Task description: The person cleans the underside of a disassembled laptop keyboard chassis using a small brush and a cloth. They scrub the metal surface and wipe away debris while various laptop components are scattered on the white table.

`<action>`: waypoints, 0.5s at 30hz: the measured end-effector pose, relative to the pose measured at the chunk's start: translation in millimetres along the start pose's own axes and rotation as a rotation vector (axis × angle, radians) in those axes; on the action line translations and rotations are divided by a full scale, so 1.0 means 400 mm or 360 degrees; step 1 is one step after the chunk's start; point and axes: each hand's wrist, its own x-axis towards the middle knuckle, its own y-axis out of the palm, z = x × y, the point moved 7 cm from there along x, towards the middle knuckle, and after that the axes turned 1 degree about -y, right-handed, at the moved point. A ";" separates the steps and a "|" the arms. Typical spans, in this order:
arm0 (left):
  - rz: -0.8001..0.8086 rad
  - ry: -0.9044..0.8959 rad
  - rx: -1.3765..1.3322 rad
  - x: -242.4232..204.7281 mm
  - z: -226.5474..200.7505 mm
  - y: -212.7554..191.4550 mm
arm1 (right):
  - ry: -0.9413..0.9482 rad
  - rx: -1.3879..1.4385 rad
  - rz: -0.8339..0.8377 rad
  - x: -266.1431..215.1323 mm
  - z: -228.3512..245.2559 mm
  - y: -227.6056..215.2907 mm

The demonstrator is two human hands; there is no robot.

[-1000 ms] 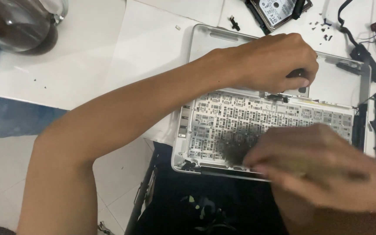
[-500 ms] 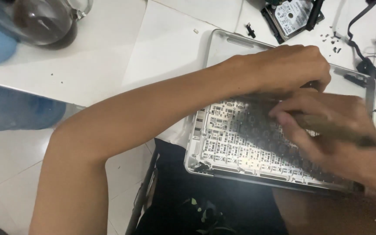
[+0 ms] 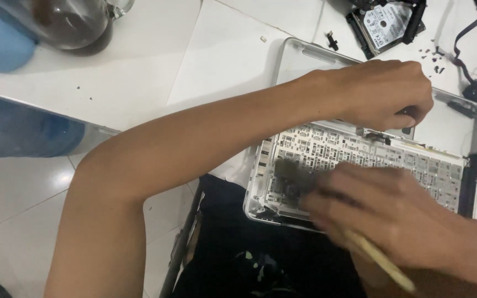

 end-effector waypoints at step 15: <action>-0.0010 0.0074 -0.0041 -0.003 -0.010 -0.014 | 0.0451 0.0740 0.0089 0.015 -0.074 0.011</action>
